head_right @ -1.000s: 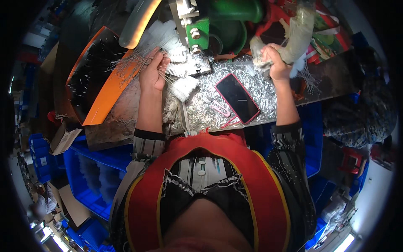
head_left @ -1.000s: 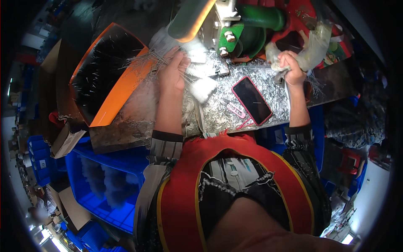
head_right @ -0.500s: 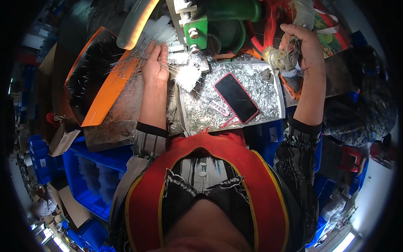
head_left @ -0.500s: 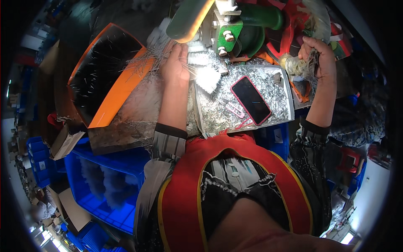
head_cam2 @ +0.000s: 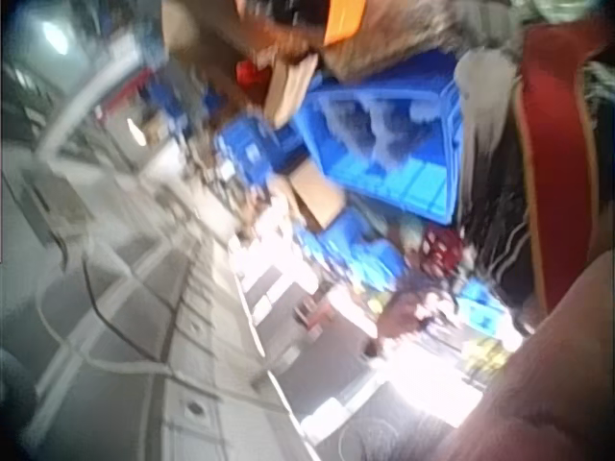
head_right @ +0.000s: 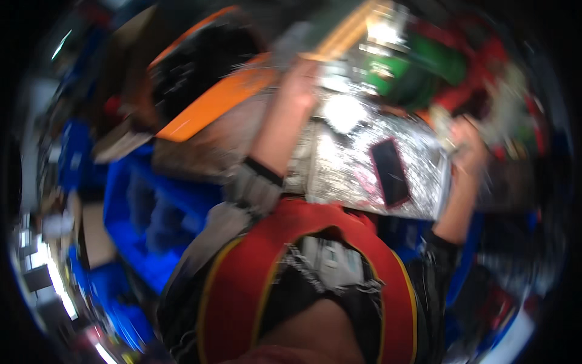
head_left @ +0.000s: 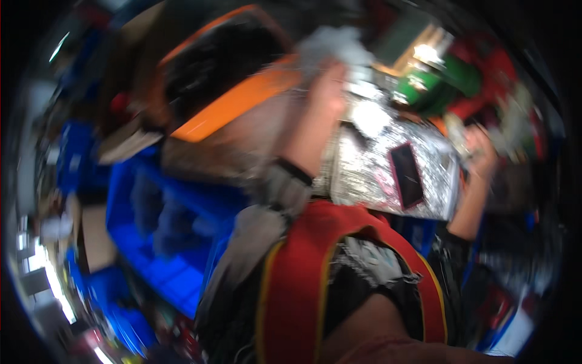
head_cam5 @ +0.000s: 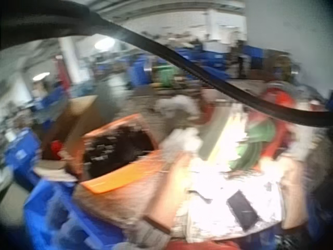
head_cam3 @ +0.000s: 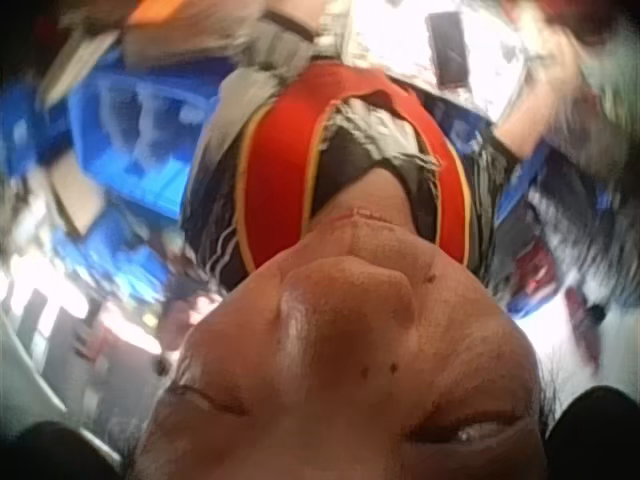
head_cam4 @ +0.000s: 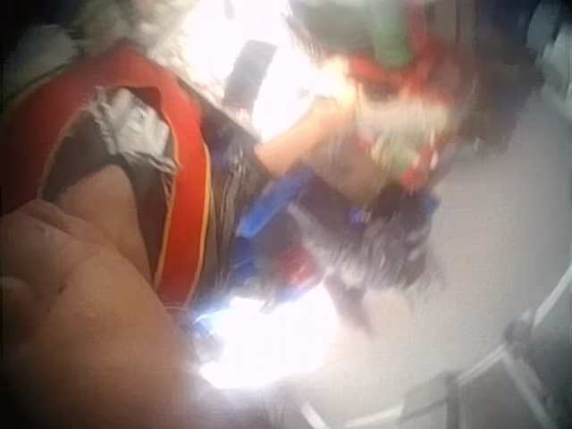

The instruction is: Assembling and binding small white brushes using a machine in a factory workshop.

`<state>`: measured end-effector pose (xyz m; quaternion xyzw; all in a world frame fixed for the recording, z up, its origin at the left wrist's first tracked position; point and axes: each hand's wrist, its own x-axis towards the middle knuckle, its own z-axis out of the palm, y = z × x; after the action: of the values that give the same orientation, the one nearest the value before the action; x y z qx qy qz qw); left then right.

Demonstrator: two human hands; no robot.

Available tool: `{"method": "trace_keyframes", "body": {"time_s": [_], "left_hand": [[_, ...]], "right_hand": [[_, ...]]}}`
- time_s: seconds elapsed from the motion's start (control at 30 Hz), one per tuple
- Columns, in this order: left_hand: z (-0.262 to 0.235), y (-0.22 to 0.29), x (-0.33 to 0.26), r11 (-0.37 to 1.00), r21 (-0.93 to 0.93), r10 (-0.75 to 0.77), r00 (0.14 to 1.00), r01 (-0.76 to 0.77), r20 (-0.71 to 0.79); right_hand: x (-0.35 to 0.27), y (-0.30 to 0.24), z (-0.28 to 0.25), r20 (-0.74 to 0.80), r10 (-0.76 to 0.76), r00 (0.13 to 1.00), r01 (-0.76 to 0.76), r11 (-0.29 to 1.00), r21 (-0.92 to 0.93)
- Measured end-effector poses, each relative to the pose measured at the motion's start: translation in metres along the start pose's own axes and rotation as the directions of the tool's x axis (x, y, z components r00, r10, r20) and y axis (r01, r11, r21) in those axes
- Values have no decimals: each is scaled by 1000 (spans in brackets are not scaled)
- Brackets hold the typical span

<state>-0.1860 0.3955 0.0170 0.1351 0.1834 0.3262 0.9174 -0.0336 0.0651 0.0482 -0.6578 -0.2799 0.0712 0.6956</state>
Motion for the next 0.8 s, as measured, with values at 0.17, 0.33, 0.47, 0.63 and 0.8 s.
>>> {"method": "trace_keyframes", "body": {"time_s": [0.17, 0.33, 0.47, 0.63, 0.8], "left_hand": [[13, -21, -3, 1000, 13, -18, 1000, 18, 1], [5, 3, -21, 999, 19, -51, 996, 49, 73], [-4, 5, -20, 978, 198, -96, 985, 67, 140], [-16, 6, -19, 686, 727, -157, 981, 26, 112], [-8, 4, -29, 829, 551, -165, 984, 98, 73]], "right_hand": [[14, -35, -47, -121, 304, 945, -291, 950, 112], [20, -47, -10, -57, 299, 953, -288, 947, 145], [20, -43, -11, 46, 199, 979, -202, 976, 77], [20, -41, -11, 40, 191, 981, -194, 976, 101], [19, -42, -12, 51, 228, 972, -233, 964, 132]]}}
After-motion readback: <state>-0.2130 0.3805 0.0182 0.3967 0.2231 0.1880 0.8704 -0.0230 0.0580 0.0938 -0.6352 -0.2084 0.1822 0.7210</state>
